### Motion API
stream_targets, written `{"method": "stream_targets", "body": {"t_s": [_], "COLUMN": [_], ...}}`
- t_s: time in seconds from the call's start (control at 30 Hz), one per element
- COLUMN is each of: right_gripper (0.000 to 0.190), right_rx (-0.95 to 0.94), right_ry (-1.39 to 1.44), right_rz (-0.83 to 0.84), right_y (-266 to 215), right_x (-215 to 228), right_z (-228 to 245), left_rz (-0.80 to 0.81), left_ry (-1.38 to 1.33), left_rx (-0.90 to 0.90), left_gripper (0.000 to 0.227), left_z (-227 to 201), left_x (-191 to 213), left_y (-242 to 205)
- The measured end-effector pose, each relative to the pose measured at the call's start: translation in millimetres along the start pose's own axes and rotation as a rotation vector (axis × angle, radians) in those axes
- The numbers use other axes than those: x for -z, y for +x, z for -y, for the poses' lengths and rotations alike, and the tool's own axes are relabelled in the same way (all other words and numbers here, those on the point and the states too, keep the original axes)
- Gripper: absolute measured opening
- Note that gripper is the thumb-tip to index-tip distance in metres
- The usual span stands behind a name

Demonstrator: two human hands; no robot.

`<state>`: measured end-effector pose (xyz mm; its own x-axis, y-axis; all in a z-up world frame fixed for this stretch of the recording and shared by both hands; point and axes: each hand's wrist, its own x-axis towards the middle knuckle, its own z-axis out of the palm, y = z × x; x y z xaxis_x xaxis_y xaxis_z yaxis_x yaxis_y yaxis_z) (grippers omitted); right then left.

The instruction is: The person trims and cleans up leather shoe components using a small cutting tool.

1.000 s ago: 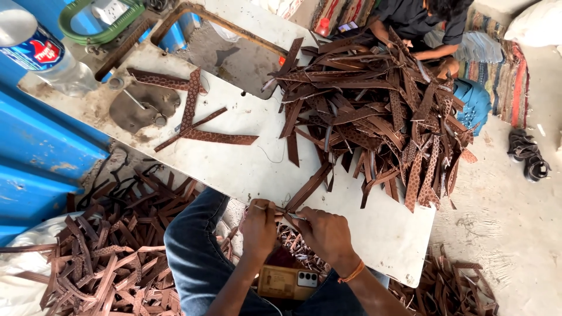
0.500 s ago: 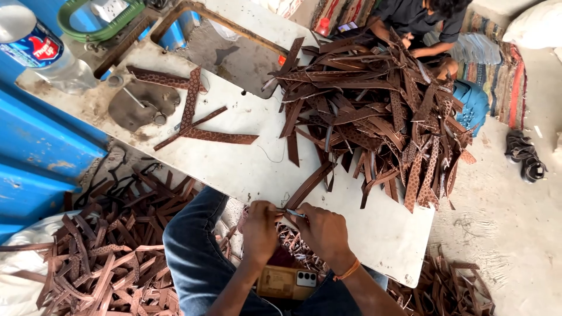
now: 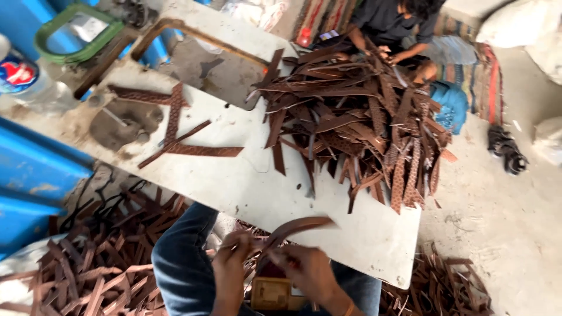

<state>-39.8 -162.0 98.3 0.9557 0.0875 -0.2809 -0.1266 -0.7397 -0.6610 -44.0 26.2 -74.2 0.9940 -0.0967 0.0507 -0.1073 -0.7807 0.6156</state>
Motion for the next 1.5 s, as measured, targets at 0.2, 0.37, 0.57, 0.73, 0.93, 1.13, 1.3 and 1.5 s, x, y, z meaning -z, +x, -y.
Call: {"method": "stream_targets", "body": {"t_s": [0.2,0.37,0.57,0.73,0.93,1.13,1.3,1.5], "right_gripper": [0.028,0.021,0.037,0.025,0.023,0.020,0.025,0.046], "right_rx": [0.429,0.239,0.399,0.346,0.324,0.297,0.273,0.090], "right_ry": [0.076,-0.187,-0.274,-0.331,-0.417,-0.350,-0.223,0.058], "right_rz": [-0.049,-0.178,-0.348,-0.286,-0.295,-0.259,-0.286,-0.257], "right_y": [1.4,25.6,21.6,29.9,43.5,45.1,35.7,8.5], "right_x": [-11.5,3.9,32.7,15.8,8.0,7.3,6.9,-2.2], "right_z": [-6.8,-3.9,25.4,13.9,11.6,3.6,9.4,11.4], "left_rz": [-0.343,-0.438,-0.394,-0.371,-0.436,-0.451,-0.457,-0.477], "left_ry": [-1.244,-0.402,-0.161,-0.151,-0.220,-0.441,-0.606,-0.571], "left_rx": [0.876,0.054,0.090,0.085,-0.035,0.081,0.233,0.236], "left_gripper": [0.020,0.015,0.014,0.013,0.007,0.016,0.024,0.025], "left_z": [-75.1,-97.5,-99.4,-103.3,-97.5,-102.8,-91.0,-92.9], "left_x": [70.7,93.7,76.8,73.2,63.0,68.5,58.5,56.8], "left_y": [2.0,34.0,60.0,54.4,47.6,46.0,47.0,17.9]}}
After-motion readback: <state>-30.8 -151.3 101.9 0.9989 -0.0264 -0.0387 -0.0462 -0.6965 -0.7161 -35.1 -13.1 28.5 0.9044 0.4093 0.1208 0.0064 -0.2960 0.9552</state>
